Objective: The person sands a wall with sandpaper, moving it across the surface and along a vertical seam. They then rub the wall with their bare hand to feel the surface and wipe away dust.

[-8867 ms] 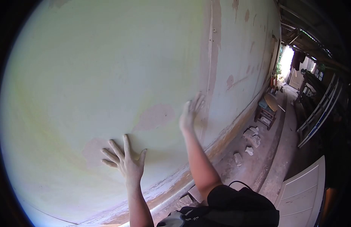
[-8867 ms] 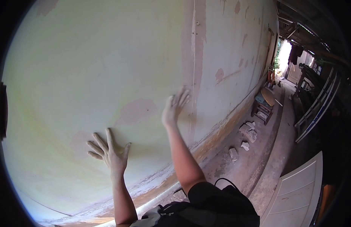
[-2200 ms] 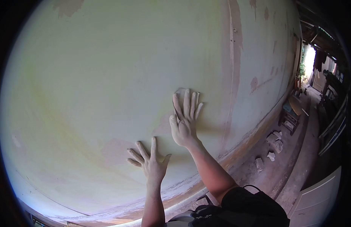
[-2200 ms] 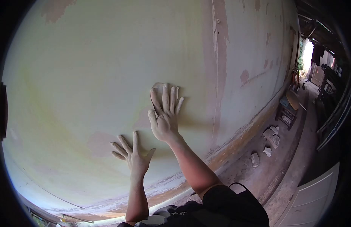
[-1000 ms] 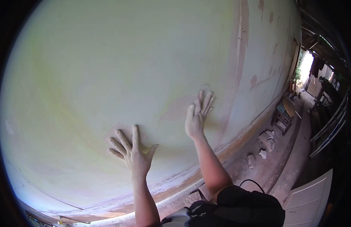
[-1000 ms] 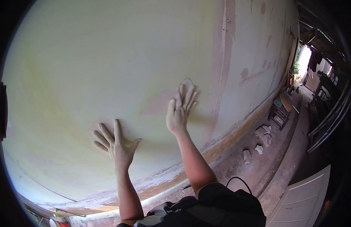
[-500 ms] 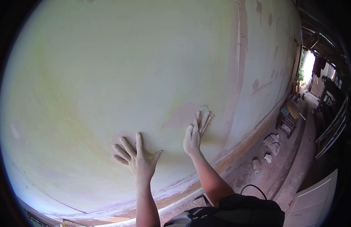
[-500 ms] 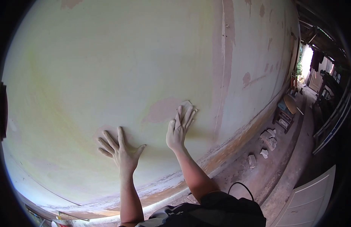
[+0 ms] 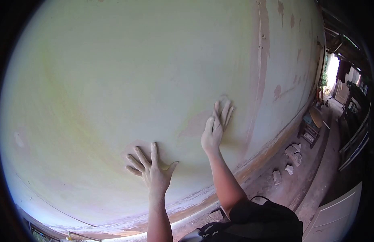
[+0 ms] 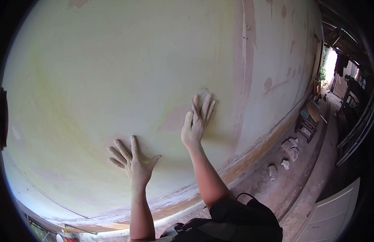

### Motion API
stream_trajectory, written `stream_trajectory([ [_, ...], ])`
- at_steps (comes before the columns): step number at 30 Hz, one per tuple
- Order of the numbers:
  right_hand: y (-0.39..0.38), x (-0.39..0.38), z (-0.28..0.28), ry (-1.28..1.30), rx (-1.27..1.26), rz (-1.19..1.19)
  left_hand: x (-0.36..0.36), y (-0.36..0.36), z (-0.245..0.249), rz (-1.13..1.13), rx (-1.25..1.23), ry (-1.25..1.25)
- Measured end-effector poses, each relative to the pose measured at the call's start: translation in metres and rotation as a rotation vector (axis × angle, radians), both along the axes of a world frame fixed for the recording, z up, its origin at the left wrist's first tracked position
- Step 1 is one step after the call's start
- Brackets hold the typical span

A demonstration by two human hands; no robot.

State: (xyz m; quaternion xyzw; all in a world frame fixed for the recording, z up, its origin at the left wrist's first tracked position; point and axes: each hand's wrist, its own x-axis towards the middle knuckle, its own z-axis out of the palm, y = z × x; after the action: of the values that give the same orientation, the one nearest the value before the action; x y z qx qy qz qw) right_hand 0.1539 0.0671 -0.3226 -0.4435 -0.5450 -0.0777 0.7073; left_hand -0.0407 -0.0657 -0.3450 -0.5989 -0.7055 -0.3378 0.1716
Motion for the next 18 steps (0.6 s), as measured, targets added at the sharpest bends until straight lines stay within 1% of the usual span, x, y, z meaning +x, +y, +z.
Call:
stream_trajectory([
  [1,-0.004,0.002,-0.023,0.001,0.002,-0.003,0.0,0.001,-0.001,0.002,0.009,0.006],
  [2,-0.006,0.01,-0.047,-0.069,-0.02,0.013,0.001,0.001,0.0,-0.003,0.01,0.007],
  [3,-0.004,0.021,-0.061,-0.139,-0.043,0.03,0.001,0.001,0.0,0.003,0.005,0.012],
  [4,0.004,0.039,-0.065,-0.138,-0.043,0.028,0.001,0.0,0.0,0.01,0.0,0.016],
  [6,0.025,0.073,-0.054,0.035,-0.044,-0.01,0.0,0.001,-0.001,0.006,-0.012,0.021],
  [7,0.036,0.077,-0.037,0.034,-0.045,-0.013,0.001,0.001,-0.001,0.003,-0.019,0.024],
  [9,0.049,0.09,-0.003,0.259,0.026,-0.025,0.0,0.001,-0.003,-0.001,-0.005,0.022],
  [10,0.046,0.087,0.006,0.254,0.029,-0.032,0.002,0.002,-0.004,-0.001,0.011,0.023],
  [12,0.045,0.062,0.023,0.108,0.121,-0.115,0.006,0.003,-0.004,-0.003,0.015,-0.011],
  [13,0.033,0.042,0.024,0.107,0.124,-0.118,0.007,0.004,-0.002,0.004,0.018,-0.035],
  [15,-0.001,0.004,0.008,-0.099,-0.106,-0.089,0.014,0.004,0.003,0.017,0.011,-0.059],
  [16,-0.006,0.004,-0.006,-0.104,-0.105,-0.085,0.018,0.004,0.004,0.031,-0.003,-0.084],
  [18,-0.004,0.013,-0.038,-0.178,-0.142,0.048,0.021,0.006,0.002,0.03,-0.008,-0.093],
])
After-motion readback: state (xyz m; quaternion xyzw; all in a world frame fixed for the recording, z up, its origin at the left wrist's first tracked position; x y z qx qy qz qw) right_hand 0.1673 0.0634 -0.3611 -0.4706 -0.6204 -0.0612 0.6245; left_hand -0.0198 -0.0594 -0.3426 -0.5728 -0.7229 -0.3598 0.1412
